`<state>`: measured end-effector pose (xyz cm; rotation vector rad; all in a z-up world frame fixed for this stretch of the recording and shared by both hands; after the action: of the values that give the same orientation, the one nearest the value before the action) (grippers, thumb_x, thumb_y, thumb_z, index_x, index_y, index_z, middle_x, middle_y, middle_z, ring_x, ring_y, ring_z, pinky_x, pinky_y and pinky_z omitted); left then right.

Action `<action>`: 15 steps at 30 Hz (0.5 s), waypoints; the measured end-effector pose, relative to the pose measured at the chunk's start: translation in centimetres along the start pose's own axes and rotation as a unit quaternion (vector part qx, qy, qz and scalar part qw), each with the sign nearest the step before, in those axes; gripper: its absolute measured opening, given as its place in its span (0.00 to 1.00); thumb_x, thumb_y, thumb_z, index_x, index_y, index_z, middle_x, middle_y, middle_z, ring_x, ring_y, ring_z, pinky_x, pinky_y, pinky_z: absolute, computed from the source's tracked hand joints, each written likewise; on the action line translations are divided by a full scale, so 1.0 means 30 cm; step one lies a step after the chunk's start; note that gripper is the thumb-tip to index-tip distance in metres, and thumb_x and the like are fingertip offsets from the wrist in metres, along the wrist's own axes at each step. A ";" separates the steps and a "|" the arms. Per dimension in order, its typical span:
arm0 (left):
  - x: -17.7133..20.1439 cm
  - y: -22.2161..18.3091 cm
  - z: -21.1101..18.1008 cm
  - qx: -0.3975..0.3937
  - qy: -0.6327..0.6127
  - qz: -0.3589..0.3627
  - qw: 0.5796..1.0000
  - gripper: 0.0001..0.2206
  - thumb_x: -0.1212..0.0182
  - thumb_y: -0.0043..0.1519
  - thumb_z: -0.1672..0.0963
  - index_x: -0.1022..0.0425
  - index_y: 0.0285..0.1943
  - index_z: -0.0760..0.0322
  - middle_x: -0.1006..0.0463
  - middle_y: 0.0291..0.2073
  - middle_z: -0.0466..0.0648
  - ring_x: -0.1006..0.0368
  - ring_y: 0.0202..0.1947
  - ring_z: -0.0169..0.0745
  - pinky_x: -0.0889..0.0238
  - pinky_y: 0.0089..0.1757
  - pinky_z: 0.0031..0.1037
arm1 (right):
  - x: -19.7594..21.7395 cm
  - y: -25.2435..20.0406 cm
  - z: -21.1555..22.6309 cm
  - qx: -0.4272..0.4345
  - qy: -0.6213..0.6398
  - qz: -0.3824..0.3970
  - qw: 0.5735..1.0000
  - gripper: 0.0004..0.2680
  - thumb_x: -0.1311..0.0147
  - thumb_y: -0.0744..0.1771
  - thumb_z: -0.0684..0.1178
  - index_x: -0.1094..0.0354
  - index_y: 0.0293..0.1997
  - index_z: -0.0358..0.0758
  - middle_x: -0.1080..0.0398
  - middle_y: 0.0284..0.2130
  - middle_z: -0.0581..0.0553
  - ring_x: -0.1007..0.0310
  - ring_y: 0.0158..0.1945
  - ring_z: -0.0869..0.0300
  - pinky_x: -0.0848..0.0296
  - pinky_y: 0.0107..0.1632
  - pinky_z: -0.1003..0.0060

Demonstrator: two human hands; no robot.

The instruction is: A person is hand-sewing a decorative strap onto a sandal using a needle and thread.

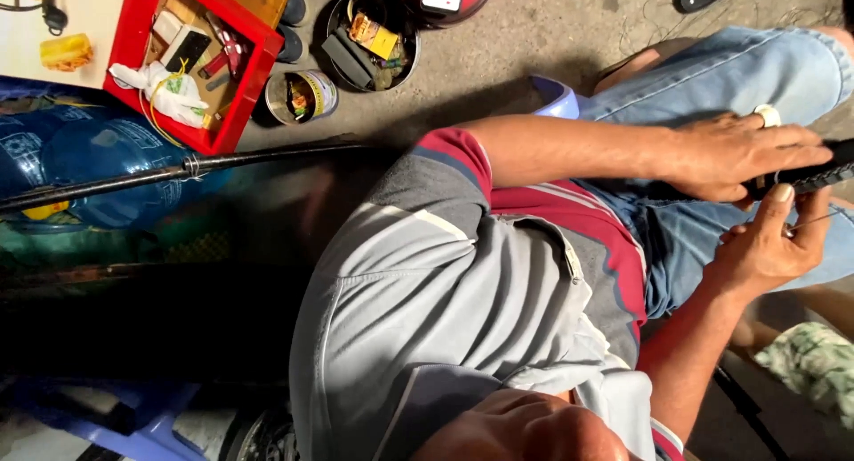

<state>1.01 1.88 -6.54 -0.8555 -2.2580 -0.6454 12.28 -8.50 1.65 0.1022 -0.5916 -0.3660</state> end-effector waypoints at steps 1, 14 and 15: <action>-0.010 0.003 0.005 0.000 0.001 -0.004 1.000 0.42 0.28 0.60 0.51 0.59 0.75 0.45 0.48 0.72 0.41 0.27 0.58 0.47 0.26 0.53 0.39 | -0.006 0.000 0.028 0.004 0.000 0.001 1.000 0.13 0.44 0.74 0.43 0.38 0.65 0.28 0.28 0.56 0.30 0.45 0.23 0.61 0.40 0.20 0.67; -0.053 -0.024 0.027 -0.018 -0.059 -0.026 0.998 0.37 0.28 0.59 0.49 0.51 0.71 0.49 0.36 0.65 0.44 0.24 0.56 0.49 0.26 0.51 0.36 | -0.017 -0.024 0.101 0.045 -0.033 0.055 0.997 0.11 0.46 0.74 0.37 0.36 0.64 0.23 0.33 0.50 0.29 0.40 0.34 0.54 0.35 0.36 0.60; -0.057 -0.015 0.026 -0.016 -0.097 -0.016 0.995 0.32 0.32 0.57 0.51 0.46 0.69 0.50 0.33 0.64 0.46 0.25 0.59 0.49 0.28 0.53 0.33 | -0.008 -0.016 0.091 0.056 -0.067 0.067 0.994 0.11 0.44 0.73 0.36 0.34 0.62 0.22 0.33 0.45 0.31 0.33 0.49 0.50 0.32 0.50 0.56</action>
<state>1.39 1.38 -8.36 -0.9354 -2.4450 -0.6379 10.41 -8.84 3.68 0.1444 -0.7486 -0.2102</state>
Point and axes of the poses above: each hand's wrist, its own y-axis towards the middle knuckle, its own x-axis out of the back of the hand, z = x × y, the point moved 1 cm from there along y, towards the middle knuckle
